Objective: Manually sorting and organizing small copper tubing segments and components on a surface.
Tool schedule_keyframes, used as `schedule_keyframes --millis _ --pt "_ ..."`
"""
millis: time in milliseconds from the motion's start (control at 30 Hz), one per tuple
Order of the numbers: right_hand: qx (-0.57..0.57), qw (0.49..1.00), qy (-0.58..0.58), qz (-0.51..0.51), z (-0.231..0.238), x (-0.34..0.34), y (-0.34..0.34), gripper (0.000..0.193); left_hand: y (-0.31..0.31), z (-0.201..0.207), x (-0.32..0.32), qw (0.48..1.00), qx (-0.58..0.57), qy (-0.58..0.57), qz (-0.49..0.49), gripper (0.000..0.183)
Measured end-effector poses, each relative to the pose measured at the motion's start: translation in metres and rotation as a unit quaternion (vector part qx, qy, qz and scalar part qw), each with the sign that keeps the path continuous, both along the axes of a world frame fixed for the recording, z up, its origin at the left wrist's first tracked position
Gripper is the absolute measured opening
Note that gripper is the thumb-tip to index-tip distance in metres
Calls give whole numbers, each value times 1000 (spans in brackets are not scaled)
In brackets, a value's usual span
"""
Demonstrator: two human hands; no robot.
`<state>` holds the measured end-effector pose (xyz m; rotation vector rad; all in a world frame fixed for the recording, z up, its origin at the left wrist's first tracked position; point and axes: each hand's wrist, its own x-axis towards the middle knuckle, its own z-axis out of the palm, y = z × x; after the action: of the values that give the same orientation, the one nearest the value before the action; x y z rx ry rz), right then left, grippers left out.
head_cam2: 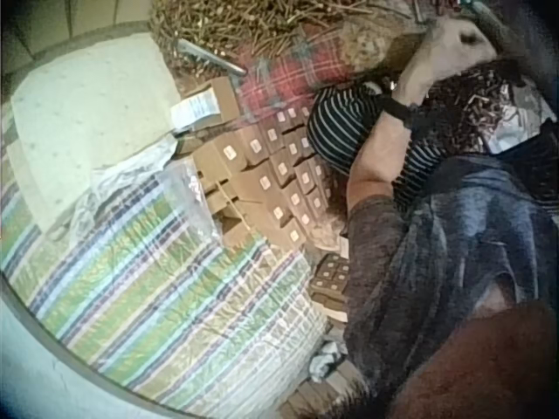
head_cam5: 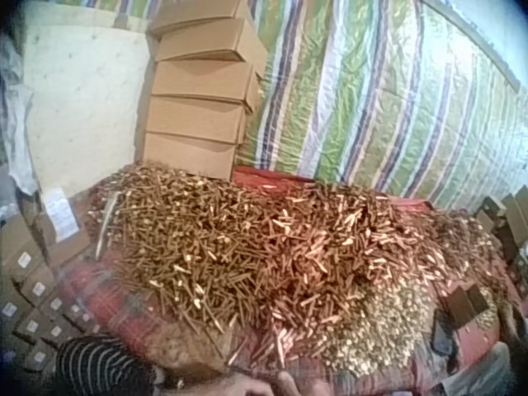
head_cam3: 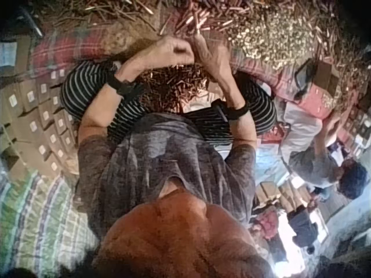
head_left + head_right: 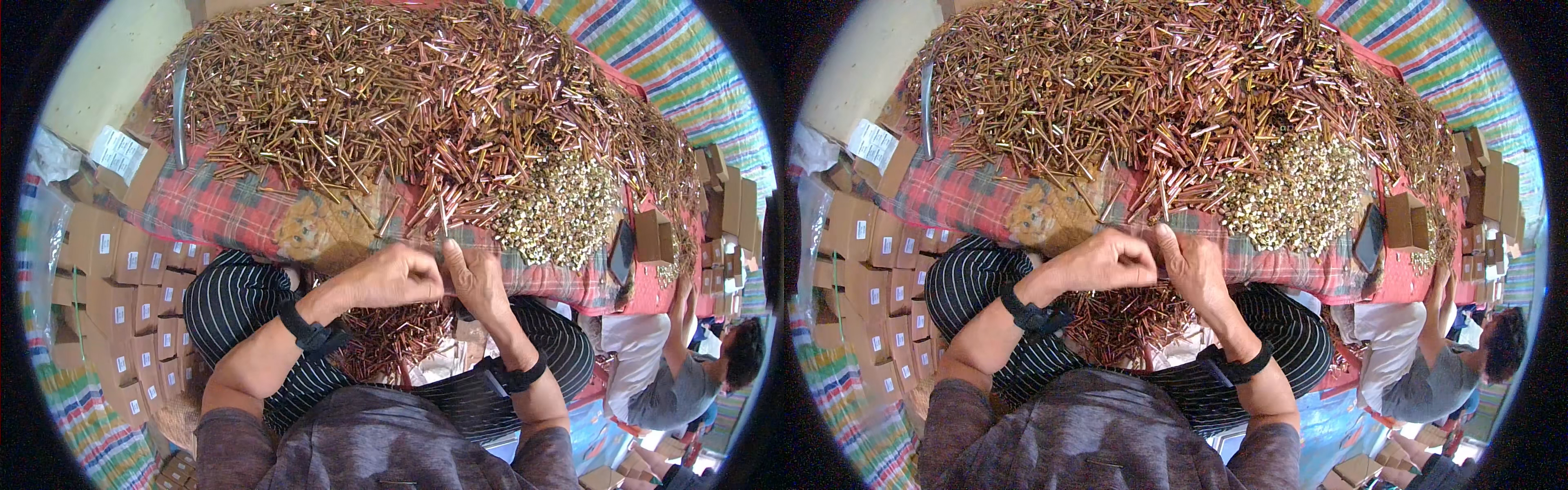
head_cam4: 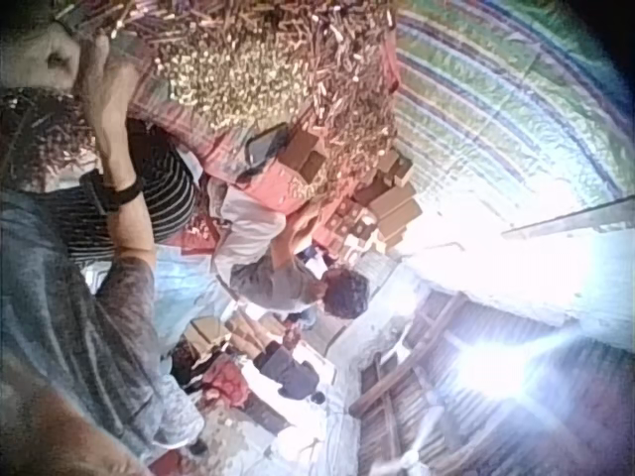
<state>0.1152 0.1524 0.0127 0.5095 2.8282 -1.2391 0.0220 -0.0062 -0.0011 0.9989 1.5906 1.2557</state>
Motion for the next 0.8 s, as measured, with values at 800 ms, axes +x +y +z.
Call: schedule_keyframes --millis 800 --pt "248 955 159 33 -11 -6 -2 28 -1 -5 -16 964 33 24 261 23"
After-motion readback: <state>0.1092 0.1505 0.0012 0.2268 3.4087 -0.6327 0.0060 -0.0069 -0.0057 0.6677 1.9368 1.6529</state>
